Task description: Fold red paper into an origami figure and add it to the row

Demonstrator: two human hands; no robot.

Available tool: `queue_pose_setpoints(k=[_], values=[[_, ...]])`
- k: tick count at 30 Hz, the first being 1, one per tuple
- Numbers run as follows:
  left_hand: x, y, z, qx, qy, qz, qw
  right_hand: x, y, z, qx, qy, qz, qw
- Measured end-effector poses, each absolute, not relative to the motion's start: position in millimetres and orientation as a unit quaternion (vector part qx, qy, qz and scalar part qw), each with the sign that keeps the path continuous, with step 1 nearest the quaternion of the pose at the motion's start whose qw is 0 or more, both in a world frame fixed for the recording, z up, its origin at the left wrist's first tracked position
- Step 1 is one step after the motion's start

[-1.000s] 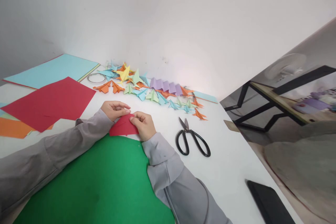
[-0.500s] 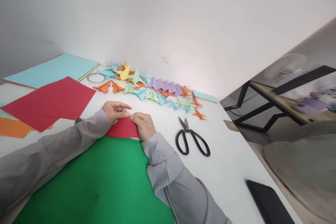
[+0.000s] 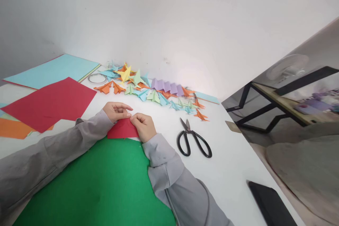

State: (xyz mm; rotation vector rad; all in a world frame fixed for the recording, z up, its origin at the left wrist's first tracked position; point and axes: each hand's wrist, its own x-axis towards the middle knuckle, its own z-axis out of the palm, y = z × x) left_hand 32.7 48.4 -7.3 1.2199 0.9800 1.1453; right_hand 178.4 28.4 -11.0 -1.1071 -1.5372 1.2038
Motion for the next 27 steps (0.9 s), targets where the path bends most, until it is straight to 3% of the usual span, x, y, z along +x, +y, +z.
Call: queue_pose_setpoints(k=[9, 18, 27], values=[[33.7, 49.4, -5.8, 0.498, 0.414, 0.484, 0.588, 178.6, 28.9, -12.0, -0.443, -0.617, 0.479, 0.44], [28.9, 53.7, -7.1, 0.465, 0.398, 0.498, 0.614, 180.1, 32.3, -17.2, -0.439, -0.571, 0.452, 0.526], [30.8, 51.1, -6.9, 0.516, 0.413, 0.444, 0.605, 178.4, 30.9, -20.5, -0.434, -0.558, 0.499, 0.502]])
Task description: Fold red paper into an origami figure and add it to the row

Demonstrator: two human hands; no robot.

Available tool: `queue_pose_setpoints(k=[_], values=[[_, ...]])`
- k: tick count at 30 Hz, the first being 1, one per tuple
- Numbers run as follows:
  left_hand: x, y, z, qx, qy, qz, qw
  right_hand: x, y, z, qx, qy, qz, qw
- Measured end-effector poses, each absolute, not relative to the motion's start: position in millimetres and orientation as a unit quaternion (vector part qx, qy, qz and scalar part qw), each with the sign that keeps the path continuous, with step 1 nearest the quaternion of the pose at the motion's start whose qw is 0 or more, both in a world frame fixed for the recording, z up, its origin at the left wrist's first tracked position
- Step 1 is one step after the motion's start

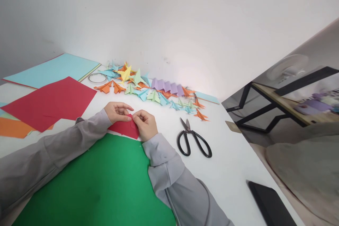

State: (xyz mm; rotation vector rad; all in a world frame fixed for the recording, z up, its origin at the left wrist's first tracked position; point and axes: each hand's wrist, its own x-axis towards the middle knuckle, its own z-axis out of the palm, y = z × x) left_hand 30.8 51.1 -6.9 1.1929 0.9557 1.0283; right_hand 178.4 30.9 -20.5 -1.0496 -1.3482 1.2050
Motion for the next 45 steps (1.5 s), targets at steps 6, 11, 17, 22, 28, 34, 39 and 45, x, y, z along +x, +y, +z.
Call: queue_pose_setpoints(k=[6, 11, 17, 22, 28, 34, 39, 45], values=[[30, 52, -6, 0.521, 0.429, 0.43, 0.599, 178, 32, -24, -0.424, -0.517, 0.554, 0.496], [29, 56, -6, 0.483, 0.434, 0.448, 0.614, 177, 31, -20, -0.44, -0.521, 0.53, 0.505], [30, 55, -11, 0.496, 0.418, 0.48, 0.591, 179, 30, -16, -0.43, -0.565, 0.502, 0.493], [31, 56, -15, 0.521, 0.435, 0.466, 0.568, 179, 30, -17, -0.425, -0.597, 0.486, 0.477], [32, 56, -12, 0.53, 0.417, 0.469, 0.57, 180, 31, -19, -0.417, -0.62, 0.479, 0.461], [31, 53, -7, 0.485, 0.438, 0.494, 0.574, 178, 29, -15, -0.426, -0.595, 0.496, 0.467], [32, 51, -4, 0.469, 0.442, 0.499, 0.579, 177, 30, -15, -0.43, -0.617, 0.466, 0.467], [33, 48, -1, 0.434, 0.431, 0.516, 0.599, 175, 30, -16, -0.447, -0.543, 0.505, 0.5]])
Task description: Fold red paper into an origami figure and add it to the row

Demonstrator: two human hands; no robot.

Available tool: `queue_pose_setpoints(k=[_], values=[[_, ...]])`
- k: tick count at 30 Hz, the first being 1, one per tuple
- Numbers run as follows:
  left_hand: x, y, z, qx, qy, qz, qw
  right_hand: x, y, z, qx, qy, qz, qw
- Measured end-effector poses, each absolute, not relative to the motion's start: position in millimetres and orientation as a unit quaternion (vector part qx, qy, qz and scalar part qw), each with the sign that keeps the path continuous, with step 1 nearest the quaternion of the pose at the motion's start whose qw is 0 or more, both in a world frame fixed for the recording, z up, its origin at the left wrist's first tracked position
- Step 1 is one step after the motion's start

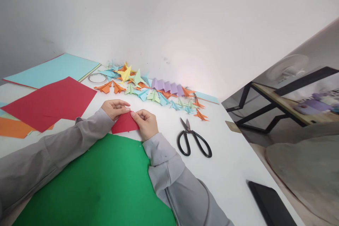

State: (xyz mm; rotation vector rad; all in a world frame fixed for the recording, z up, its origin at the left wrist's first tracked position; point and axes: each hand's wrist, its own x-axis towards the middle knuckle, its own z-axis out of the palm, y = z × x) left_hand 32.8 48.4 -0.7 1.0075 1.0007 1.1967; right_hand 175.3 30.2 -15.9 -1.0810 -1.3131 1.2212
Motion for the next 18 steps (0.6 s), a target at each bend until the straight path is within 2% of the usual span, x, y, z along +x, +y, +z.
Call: queue_pose_setpoints(k=[5, 12, 18], values=[[33.2, 52.0, -4.5, 0.403, 0.431, 0.53, 0.609, 176.8, 30.4, -14.6, -0.436, -0.576, 0.509, 0.468], [33.2, 50.8, -4.8, 0.408, 0.408, 0.532, 0.62, 178.6, 34.0, -22.8, -0.438, -0.497, 0.539, 0.52], [31.0, 48.5, -2.6, 0.431, 0.392, 0.506, 0.636, 180.1, 33.8, -22.4, -0.428, -0.478, 0.565, 0.519]])
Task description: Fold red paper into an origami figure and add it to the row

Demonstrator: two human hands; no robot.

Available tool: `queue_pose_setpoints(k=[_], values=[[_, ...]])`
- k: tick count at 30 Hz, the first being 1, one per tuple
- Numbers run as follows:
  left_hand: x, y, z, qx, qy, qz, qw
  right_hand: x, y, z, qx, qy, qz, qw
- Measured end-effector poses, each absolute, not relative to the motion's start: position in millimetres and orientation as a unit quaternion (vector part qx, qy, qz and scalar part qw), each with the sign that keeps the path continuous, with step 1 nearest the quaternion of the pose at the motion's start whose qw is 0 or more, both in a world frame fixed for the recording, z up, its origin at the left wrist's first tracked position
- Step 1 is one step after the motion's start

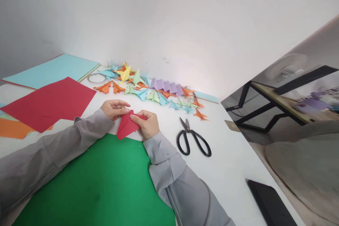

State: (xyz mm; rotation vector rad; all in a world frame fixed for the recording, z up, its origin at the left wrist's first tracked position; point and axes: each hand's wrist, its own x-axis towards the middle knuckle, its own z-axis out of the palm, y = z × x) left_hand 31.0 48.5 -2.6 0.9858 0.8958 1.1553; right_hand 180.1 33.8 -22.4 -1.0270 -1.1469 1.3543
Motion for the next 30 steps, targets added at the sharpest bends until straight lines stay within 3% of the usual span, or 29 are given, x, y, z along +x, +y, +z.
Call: queue_pose_setpoints(k=[20, 30], values=[[33.9, 50.7, -6.8, 0.471, 0.398, 0.501, 0.608, 182.8, 33.7, -23.0, -0.405, -0.549, 0.554, 0.477], [32.0, 51.6, -3.8, 0.388, 0.396, 0.529, 0.642, 176.4, 35.0, -16.3, -0.388, -0.406, 0.598, 0.572]])
